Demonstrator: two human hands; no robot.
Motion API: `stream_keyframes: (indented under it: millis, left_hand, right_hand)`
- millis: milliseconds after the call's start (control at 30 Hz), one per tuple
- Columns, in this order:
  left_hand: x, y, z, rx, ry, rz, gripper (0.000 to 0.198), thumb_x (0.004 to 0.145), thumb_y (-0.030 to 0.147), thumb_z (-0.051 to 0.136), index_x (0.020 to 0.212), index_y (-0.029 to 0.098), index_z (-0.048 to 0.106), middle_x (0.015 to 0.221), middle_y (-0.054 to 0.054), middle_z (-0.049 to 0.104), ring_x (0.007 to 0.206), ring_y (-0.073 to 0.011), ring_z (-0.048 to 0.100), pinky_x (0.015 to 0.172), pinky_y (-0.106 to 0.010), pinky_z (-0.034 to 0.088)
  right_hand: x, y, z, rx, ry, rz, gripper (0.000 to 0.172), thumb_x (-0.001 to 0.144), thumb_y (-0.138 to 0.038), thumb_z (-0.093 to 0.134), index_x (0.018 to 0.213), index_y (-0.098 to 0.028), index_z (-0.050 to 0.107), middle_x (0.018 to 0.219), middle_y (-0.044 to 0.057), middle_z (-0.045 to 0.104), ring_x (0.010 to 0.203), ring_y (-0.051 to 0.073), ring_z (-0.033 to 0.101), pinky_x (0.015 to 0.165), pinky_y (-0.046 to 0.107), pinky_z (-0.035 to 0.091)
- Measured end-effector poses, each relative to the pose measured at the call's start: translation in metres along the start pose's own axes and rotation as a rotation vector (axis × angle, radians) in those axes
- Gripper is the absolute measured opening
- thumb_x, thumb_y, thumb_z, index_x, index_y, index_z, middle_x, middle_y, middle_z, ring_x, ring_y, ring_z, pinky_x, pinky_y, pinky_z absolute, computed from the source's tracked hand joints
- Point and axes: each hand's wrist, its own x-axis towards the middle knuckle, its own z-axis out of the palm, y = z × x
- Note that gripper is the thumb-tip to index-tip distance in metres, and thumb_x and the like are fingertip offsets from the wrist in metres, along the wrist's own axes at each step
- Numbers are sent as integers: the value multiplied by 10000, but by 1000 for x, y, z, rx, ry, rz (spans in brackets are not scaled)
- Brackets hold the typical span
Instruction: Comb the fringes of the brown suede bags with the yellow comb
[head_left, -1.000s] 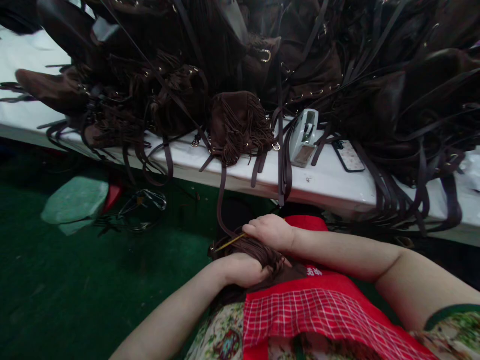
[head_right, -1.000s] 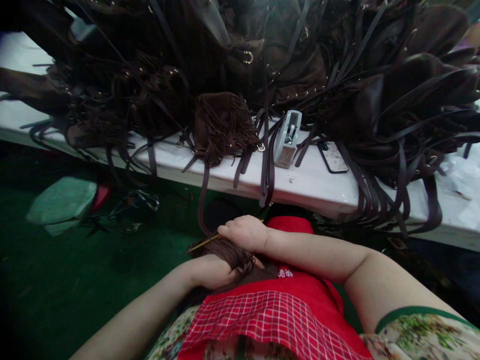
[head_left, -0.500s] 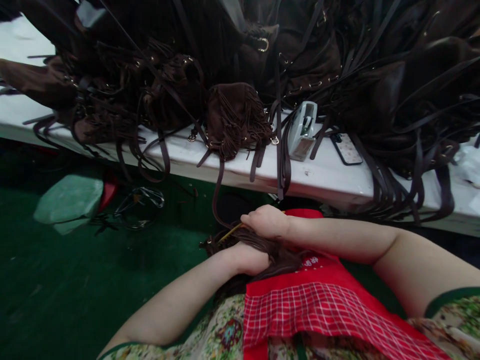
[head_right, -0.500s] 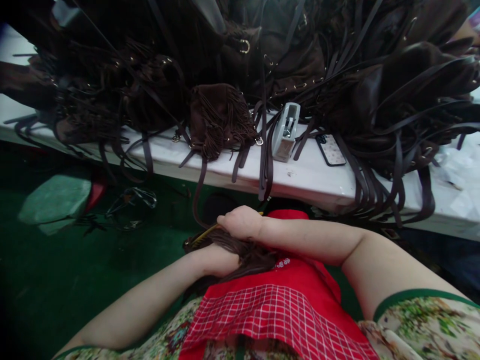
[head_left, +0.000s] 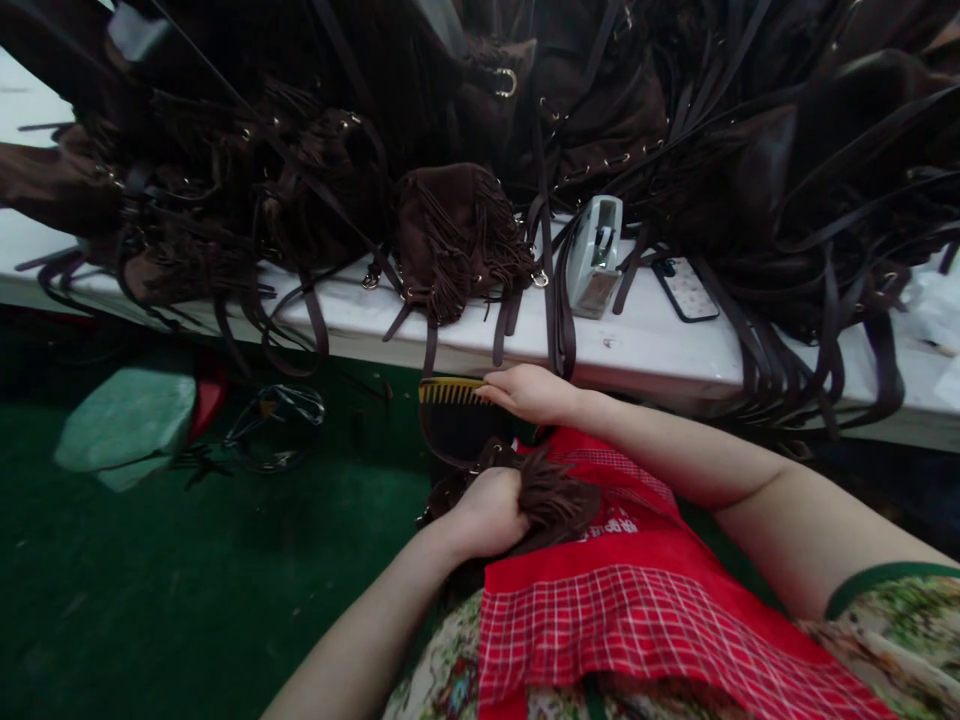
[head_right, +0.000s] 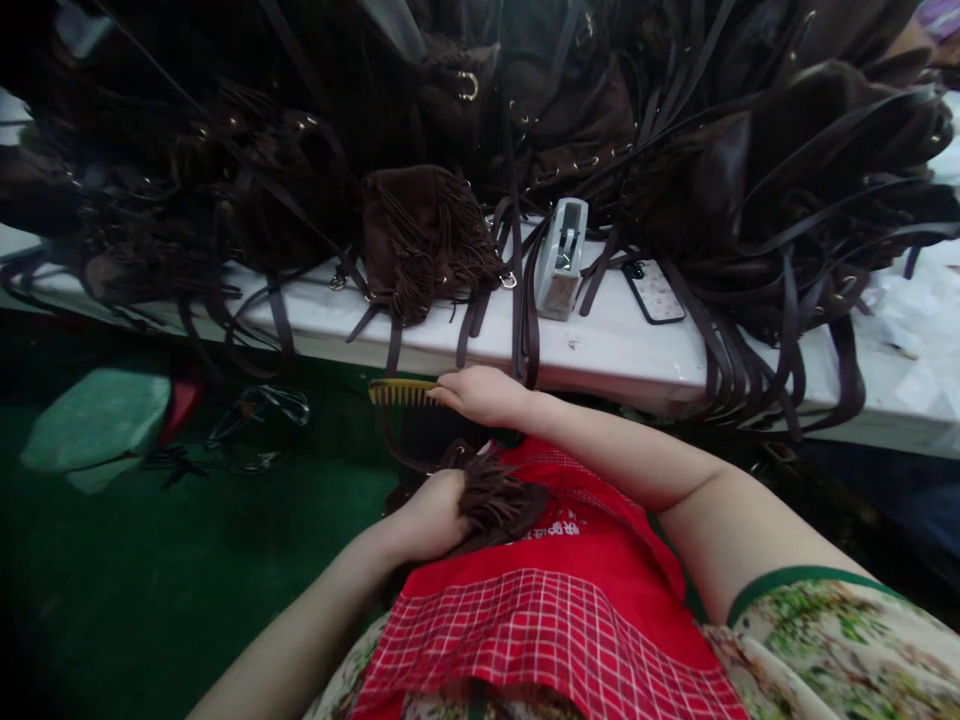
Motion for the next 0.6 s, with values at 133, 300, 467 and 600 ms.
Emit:
stream_keyframes:
  millis: [133,300,467,600]
  left_hand:
    - [-16,-28,-6,-468,120,1,313,820,205,503,1078,155,673,1137,-84,671,1101,-249,581,1026,-381,396]
    - [-16,-40,3,-823,122,-37,322,828,304,588,1093,143,676,1183,-101,647,1142,-277,556,1049,-412,374]
    - [-12,-35,5,-819,119,-113,346,810,352,608,1075,141,679,1185,-90,647,1137,-279,554,1056,-415,370]
    - [-14,-24,3,-468,68,-25,338,857,288,503,1144,183,646,1213,-69,632,1181,-255,513,1089,-412,320]
  right_hand:
    - [-44,17,-7,283,81,3,402,970,-399,325,857,-143,613,733,35,624,659,130,548,631,232,371]
    - [-87,15,9,204,6,-68,368,973,-380,314,890,-157,594,753,36,622,651,127,539,609,234,358]
    - [-96,11,24,-87,-99,-162,331,970,-365,320,970,-187,599,823,49,647,713,141,569,617,248,346]
    - [-86,6,32,-182,-167,-154,251,930,-361,410,948,-194,595,823,47,651,716,153,583,599,258,345]
